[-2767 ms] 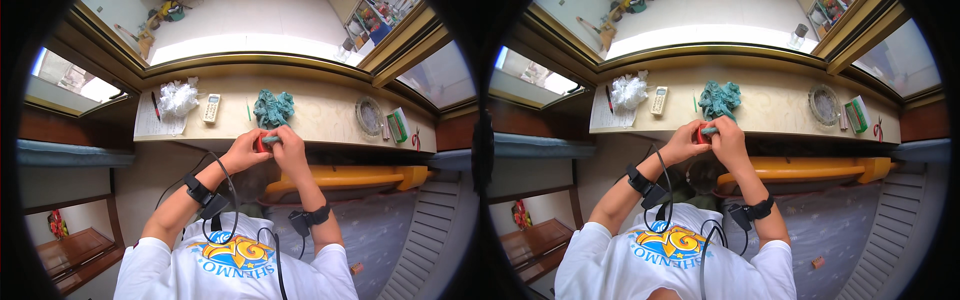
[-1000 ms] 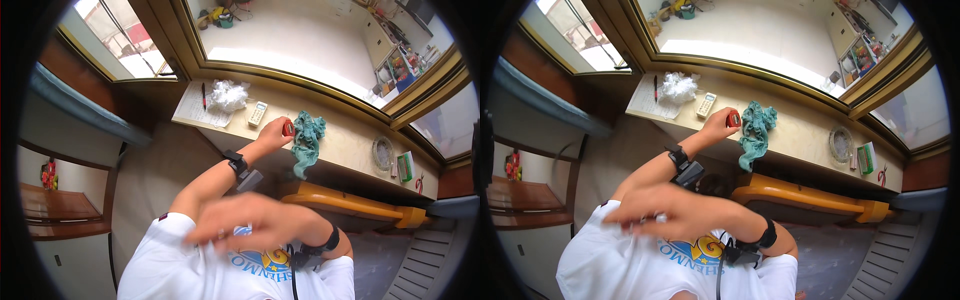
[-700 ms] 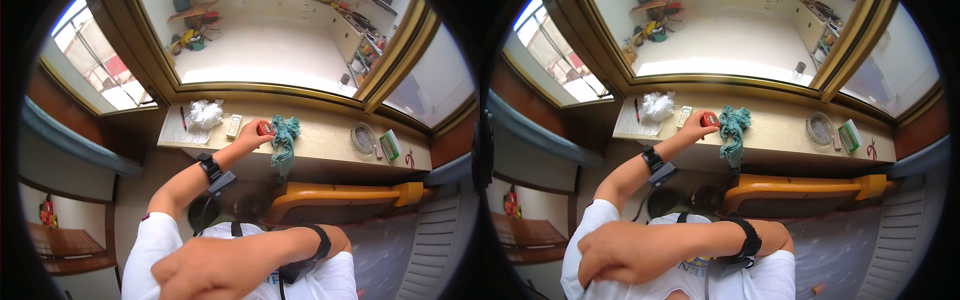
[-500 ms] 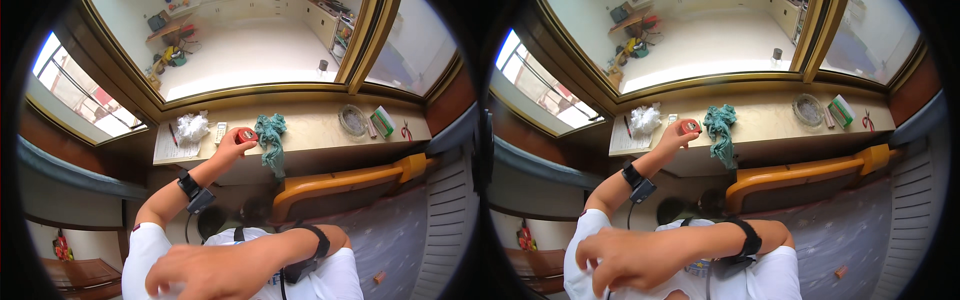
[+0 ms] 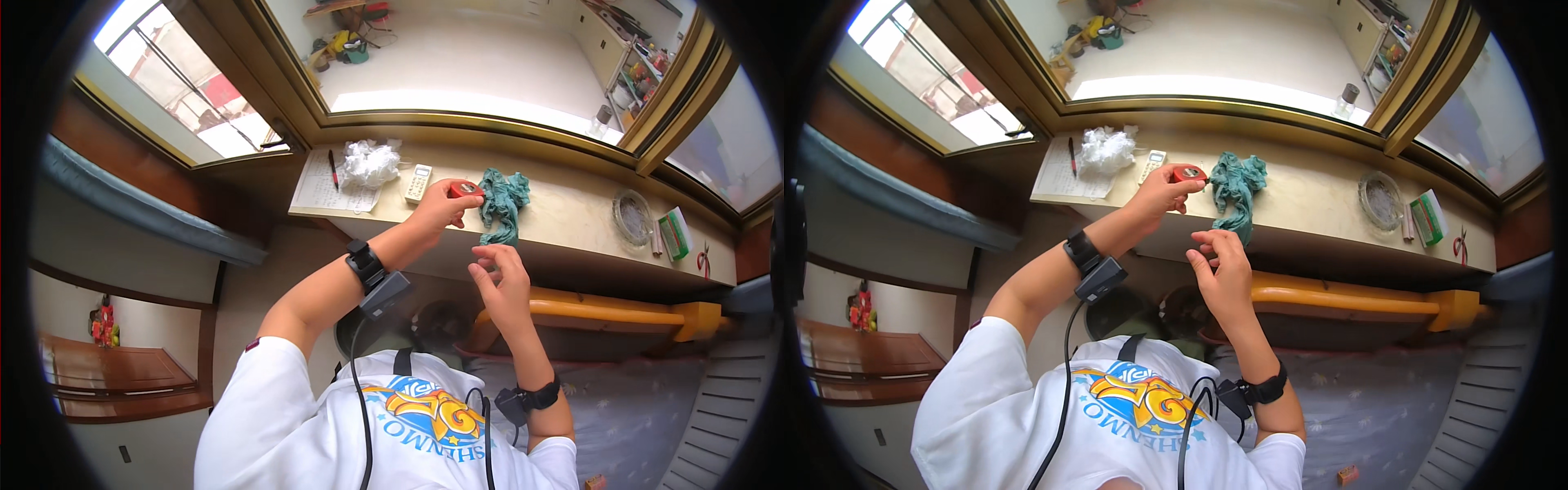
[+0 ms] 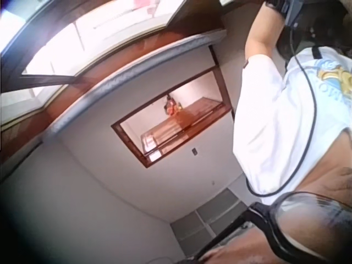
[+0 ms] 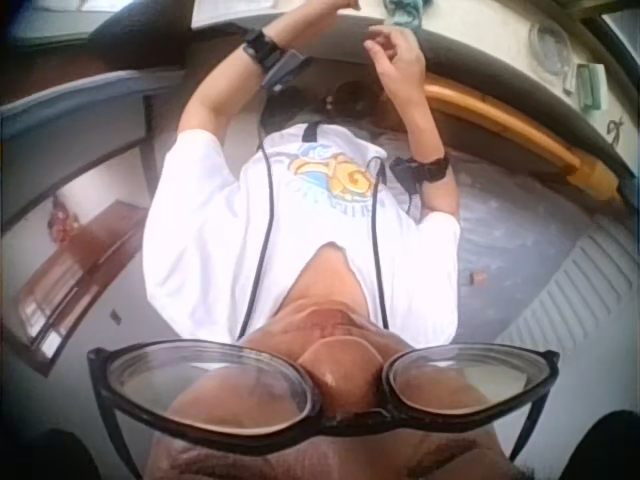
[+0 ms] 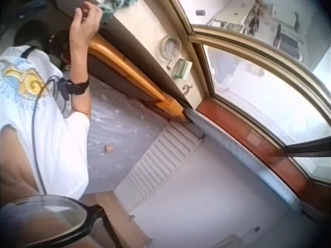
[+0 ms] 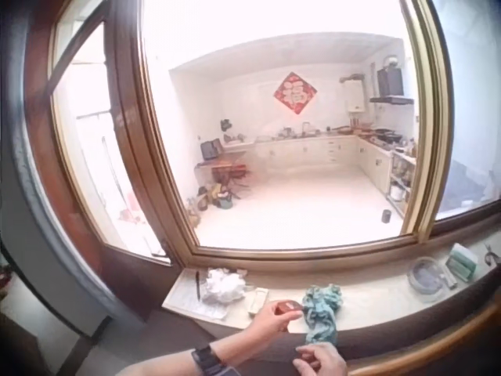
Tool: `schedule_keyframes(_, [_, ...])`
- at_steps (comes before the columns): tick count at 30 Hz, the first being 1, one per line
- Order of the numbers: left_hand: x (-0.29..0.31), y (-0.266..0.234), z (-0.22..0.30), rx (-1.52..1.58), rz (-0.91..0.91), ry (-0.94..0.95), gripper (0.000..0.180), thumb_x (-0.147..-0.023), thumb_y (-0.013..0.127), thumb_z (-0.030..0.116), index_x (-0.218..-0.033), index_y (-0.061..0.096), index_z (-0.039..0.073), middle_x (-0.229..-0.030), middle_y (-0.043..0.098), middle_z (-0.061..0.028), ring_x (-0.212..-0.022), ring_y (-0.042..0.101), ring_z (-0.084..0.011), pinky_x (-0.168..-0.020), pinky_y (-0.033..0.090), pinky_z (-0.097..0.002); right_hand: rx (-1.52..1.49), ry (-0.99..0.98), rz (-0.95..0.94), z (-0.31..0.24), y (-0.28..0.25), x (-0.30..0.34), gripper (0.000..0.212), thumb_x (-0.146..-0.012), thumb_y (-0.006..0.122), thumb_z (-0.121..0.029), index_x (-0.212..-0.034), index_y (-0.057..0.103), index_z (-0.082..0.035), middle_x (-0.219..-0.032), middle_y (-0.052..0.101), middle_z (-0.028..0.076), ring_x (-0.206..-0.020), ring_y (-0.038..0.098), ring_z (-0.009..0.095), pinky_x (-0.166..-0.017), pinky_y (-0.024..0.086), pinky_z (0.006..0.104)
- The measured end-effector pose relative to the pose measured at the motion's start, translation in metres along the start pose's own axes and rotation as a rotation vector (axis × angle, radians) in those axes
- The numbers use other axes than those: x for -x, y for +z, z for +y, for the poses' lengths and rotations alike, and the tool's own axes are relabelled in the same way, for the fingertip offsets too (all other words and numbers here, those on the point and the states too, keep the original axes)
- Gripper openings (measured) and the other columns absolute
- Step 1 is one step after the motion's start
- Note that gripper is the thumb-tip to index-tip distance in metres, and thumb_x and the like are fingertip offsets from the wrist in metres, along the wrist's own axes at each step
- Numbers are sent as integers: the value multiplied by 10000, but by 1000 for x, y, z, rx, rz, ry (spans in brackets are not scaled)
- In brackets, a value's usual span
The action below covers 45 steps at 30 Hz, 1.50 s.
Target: Cleaning a calculator and a window/door frame using a cleaning cloth.
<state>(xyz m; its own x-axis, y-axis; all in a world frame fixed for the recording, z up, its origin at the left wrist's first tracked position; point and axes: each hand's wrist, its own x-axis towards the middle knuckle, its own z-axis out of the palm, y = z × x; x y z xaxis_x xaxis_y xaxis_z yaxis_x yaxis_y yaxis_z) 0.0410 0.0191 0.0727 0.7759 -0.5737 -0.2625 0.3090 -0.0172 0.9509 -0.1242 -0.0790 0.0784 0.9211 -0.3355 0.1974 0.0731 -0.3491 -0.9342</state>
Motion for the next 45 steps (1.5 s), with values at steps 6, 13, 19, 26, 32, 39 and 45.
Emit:
schedule_keyframes(6, [12, -1, -11, -93, -56, 113, 496, -786, 733, 132, -1211, 508, 9, -950, 616, -40, -732, 580, -88, -564, 468, -227, -115, 35, 70, 8, -3, -10, 219, -817, 673, -77, -1026, 636, -26, -1024, 587, 71, -849, 607, 146, -634, 487, 242])
schedule_keyframes(13, [31, -19, -21, -197, -129, 73, 586, -773, 726, 54, -1284, 438, 38, -1034, 588, -44, -846, 579, -101, -601, 466, -221, 352, 178, 169, 70, -20, -28, 506, -743, 743, -164, -1189, 528, -58, -1110, 488, 134, -993, 532, 303, -844, 468, 383])
schedule_keyframes(19, [38, -22, -34, -156, -78, -11, 600, -777, 705, 18, -1307, 424, 38, -1056, 573, -41, -883, 566, -101, -602, 460, -231, 678, 122, 146, 84, -12, -31, 628, -701, 785, -228, -1220, 478, -52, -1092, 495, 138, -1025, 525, 332, -827, 474, 410])
schedule_keyframes(26, [44, -33, -41, -93, -125, -42, 588, -785, 698, 18, -1307, 429, 59, -1051, 563, -31, -857, 546, -95, -620, 453, -223, 415, 492, 57, 132, -13, -10, 498, -723, 781, -290, -1093, 569, -33, -984, 565, 94, -864, 604, 251, -756, 494, 369])
schedule_keyframes(32, [42, -26, -58, -238, -160, -66, 556, -773, 727, 69, -1267, 472, 48, -1060, 589, -41, -913, 577, -101, -752, 490, -245, 52, 286, 256, 181, -4, 2, 298, -746, 777, -232, -887, 639, -10, -893, 598, 67, -780, 562, 135, -678, 444, 266])
schedule_keyframes(39, [30, -18, -84, -361, -185, 201, 553, -792, 705, 32, -1282, 448, 37, -1045, 582, -44, -930, 585, -130, -780, 493, -262, -731, 493, 231, 115, -11, -2, 152, -864, 663, -95, -971, 597, -10, -904, 630, 16, -791, 565, 63, -722, 456, 209])
schedule_keyframes(45, [21, 1, -82, -564, -200, 341, 568, -754, 736, 85, -1248, 468, 8, -1001, 597, -97, -933, 593, -158, -827, 481, -293, -245, 190, 60, 71, 9, -20, 137, -813, 677, -68, -920, 624, 0, -846, 628, 66, -732, 609, 170, -675, 485, 281])
